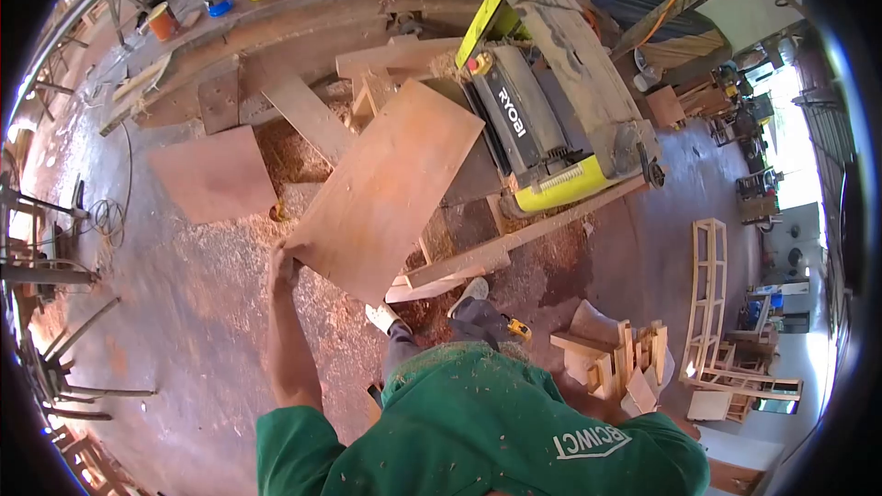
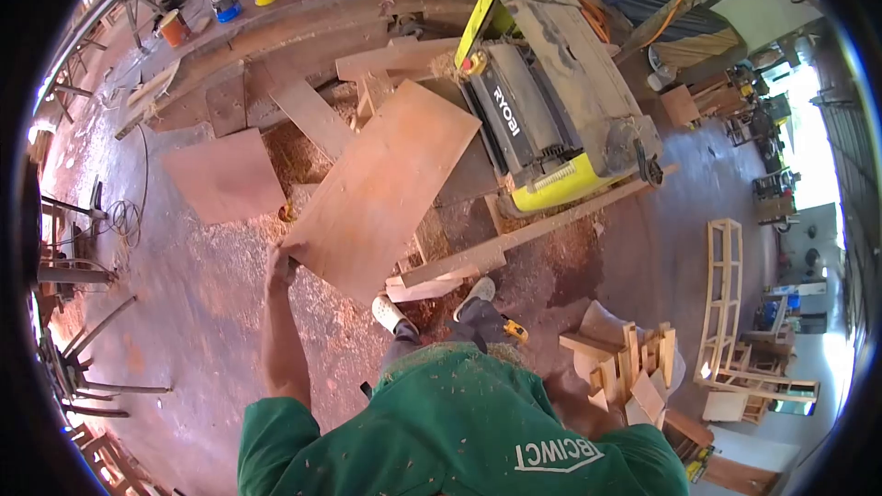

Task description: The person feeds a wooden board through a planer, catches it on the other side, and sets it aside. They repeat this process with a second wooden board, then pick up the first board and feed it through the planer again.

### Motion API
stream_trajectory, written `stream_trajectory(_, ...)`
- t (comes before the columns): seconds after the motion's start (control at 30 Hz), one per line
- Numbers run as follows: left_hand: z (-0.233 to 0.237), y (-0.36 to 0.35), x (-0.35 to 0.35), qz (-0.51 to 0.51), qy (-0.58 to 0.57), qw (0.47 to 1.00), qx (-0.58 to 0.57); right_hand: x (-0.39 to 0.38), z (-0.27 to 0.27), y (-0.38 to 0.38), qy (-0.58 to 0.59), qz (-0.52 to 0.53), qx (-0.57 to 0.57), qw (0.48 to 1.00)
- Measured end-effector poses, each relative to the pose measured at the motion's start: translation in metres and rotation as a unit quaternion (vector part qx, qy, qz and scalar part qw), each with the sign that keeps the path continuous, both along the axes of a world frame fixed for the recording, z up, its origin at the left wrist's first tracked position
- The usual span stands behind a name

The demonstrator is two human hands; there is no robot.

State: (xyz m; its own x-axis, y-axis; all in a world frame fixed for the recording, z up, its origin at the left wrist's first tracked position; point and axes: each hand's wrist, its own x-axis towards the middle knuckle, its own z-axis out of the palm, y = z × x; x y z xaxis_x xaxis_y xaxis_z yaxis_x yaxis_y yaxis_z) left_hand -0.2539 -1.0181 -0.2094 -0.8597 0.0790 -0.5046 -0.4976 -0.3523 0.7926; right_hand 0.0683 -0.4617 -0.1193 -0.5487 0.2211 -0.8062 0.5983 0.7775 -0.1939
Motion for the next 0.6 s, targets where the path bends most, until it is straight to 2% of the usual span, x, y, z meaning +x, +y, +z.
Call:
stream_trajectory(0.07,0.005,0.026,0.011,0.175,0.007,0.979,0.104,0.031,0.013,-0.006,-0.073,0.161,0.112,0.978)
stream_trajectory(0.1,-0.003,0.033,0.016,0.2,0.015,0.968,0.153,0.031,0.014,-0.004,-0.074,0.198,0.136,0.968)
stream_trajectory(0.13,0.015,0.05,0.02,0.208,0.025,0.967,0.144,0.034,0.021,-0.006,-0.076,0.223,0.154,0.96)
stream_trajectory(0.23,-0.003,0.058,0.026,0.203,0.066,0.97,0.112,0.027,0.029,-0.011,-0.069,0.267,0.179,0.944)
stream_trajectory(0.3,-0.003,0.057,0.026,0.201,0.072,0.958,0.193,0.021,0.03,-0.017,-0.059,0.3,0.197,0.931)
stream_trajectory(0.4,0.008,0.055,0.027,0.192,0.061,0.963,0.181,0.009,0.04,-0.029,-0.045,0.362,0.236,0.901)
stream_trajectory(0.43,-0.001,0.047,0.027,0.168,0.041,0.97,0.169,0.006,0.043,-0.036,-0.041,0.387,0.251,0.886)
stream_trajectory(0.53,0.016,0.032,0.031,0.138,0.03,0.98,0.141,-0.019,0.06,-0.059,-0.021,0.466,0.297,0.833)
stream_trajectory(0.6,0.007,0.01,0.031,0.127,0.031,0.982,0.139,-0.04,0.08,-0.078,-0.009,0.531,0.337,0.777)
